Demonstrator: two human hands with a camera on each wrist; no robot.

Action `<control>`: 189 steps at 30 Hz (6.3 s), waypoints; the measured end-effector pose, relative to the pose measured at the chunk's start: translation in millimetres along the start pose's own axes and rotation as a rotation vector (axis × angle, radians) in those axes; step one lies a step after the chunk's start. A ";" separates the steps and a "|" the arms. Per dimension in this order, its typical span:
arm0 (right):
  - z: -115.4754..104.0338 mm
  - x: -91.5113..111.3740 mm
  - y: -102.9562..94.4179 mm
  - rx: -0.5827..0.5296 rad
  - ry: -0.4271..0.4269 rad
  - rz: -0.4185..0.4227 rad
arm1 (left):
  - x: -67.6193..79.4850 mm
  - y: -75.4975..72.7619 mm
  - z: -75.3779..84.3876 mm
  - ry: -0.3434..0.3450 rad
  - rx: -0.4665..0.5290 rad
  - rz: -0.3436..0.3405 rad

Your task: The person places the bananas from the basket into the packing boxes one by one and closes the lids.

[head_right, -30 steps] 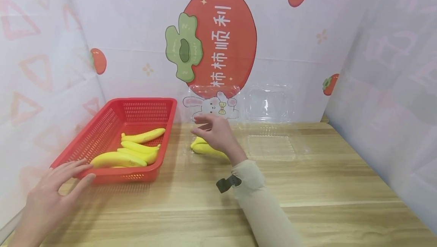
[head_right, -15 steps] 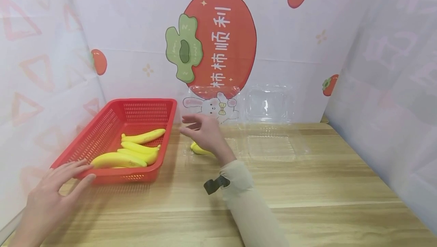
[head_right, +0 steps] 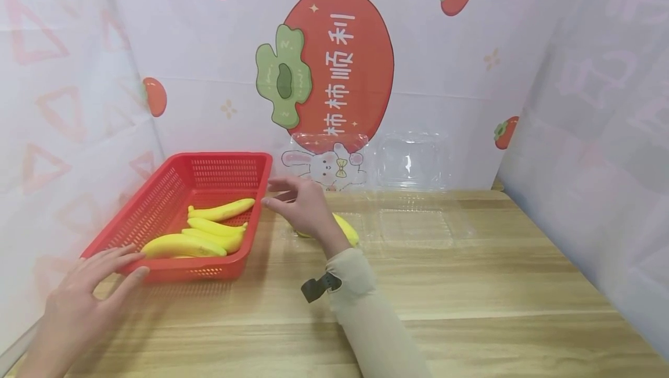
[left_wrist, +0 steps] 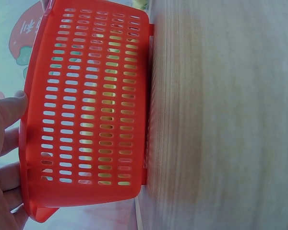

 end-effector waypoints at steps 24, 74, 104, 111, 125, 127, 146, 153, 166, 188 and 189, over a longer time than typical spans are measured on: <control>-7.9 -5.0 25.7 -0.069 0.022 -0.035 | -1.0 -0.5 1.5 0.027 0.021 0.015; -12.6 -4.5 104.6 -0.035 0.071 -0.182 | -0.7 1.4 2.8 0.020 0.022 0.013; -15.0 -11.6 142.0 0.738 -0.006 -0.394 | -0.1 1.2 -0.6 0.002 0.002 0.000; -9.8 -20.0 150.9 0.856 0.061 -0.471 | -0.1 0.7 -0.4 0.006 -0.004 0.006; -2.0 -25.6 162.7 1.009 -0.038 -0.552 | -0.8 2.8 0.7 0.013 0.011 -0.005; -1.1 -25.9 164.7 1.016 -0.057 -0.570 | -0.6 3.2 0.7 0.012 0.010 -0.006; -5.2 -29.8 170.4 1.029 -0.116 -0.548 | -2.0 4.1 -1.7 -0.003 0.005 -0.017; -3.0 -33.3 180.4 1.062 -0.149 -0.553 | -0.4 5.2 -8.0 -0.023 -0.007 -0.023; -0.2 -37.9 174.4 0.931 -0.044 -0.585 | -1.5 6.5 -3.1 0.016 -0.003 -0.005; 11.4 -54.3 104.4 -0.217 0.165 -0.108 | -5.0 1.9 0.8 0.011 0.007 0.009; 12.4 -53.9 103.3 -0.265 0.159 -0.105 | -4.8 1.9 0.7 0.011 0.007 0.009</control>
Point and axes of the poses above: each hand's wrist, its own x-axis away from the middle knuckle, its own y-axis out of the palm, z = x × y, the point moved 9 cm from there along -x, towards the middle knuckle, and after that the axes turned 5 degrees about -x, right-handed, at the moved point
